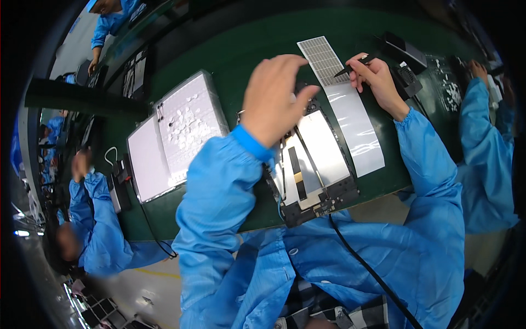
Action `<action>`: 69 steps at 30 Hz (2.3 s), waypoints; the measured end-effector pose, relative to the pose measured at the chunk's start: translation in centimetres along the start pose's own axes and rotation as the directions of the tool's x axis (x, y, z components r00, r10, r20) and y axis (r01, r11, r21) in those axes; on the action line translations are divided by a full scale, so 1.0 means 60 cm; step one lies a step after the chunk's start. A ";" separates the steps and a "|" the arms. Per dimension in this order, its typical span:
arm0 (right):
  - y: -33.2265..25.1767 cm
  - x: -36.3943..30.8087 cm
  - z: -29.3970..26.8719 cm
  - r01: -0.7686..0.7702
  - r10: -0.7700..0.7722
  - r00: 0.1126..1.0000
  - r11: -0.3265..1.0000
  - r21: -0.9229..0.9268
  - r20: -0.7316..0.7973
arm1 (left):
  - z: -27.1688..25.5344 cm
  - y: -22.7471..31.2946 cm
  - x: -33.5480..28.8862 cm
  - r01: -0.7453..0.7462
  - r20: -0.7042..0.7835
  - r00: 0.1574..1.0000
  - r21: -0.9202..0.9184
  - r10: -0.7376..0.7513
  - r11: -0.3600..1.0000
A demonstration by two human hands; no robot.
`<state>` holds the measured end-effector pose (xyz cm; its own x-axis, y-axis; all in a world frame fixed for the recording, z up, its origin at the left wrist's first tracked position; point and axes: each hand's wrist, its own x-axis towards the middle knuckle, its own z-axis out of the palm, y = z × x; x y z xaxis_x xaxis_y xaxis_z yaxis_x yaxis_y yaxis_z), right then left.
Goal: Assembling and inspecting internal components of a tablet on an electronics production line.
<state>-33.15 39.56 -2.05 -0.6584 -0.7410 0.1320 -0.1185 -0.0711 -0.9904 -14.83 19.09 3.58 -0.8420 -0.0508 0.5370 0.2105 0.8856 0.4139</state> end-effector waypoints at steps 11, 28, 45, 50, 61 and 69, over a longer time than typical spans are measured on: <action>-0.020 0.035 0.128 -0.057 0.071 0.983 0.995 -0.084 0.169 | -0.035 -0.026 -0.105 0.142 0.176 0.976 -0.084 -0.126 0.986; -0.015 0.035 0.130 -0.021 0.040 0.982 0.995 -0.101 0.186 | -0.025 -0.030 -0.107 -0.068 0.230 0.972 0.078 0.049 0.995; -0.004 0.014 0.110 0.205 -0.212 0.976 0.970 -0.128 -0.045 | -0.160 -0.068 -0.105 -0.075 0.039 0.997 0.171 0.070 0.982; 0.003 0.023 0.125 0.218 -0.219 0.976 0.968 -0.123 0.006 | -0.277 -0.228 -0.207 0.430 -0.315 0.881 0.228 -0.352 0.873; 0.006 0.025 0.129 0.170 -0.173 0.985 0.970 -0.172 -0.001 | -0.232 -0.234 -0.213 0.526 -0.126 0.850 0.179 -0.511 0.831; -0.044 0.034 0.188 0.324 -0.322 0.946 0.932 -0.162 0.039 | -0.238 -0.235 -0.193 0.451 -0.243 0.846 -0.145 -0.474 0.880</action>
<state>-25.77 30.69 0.38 -0.5558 -0.7042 0.4418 -0.4438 -0.1980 -0.8740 -0.96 0.60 2.01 -0.6914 -0.5752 0.4372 -0.1227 0.6898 0.7135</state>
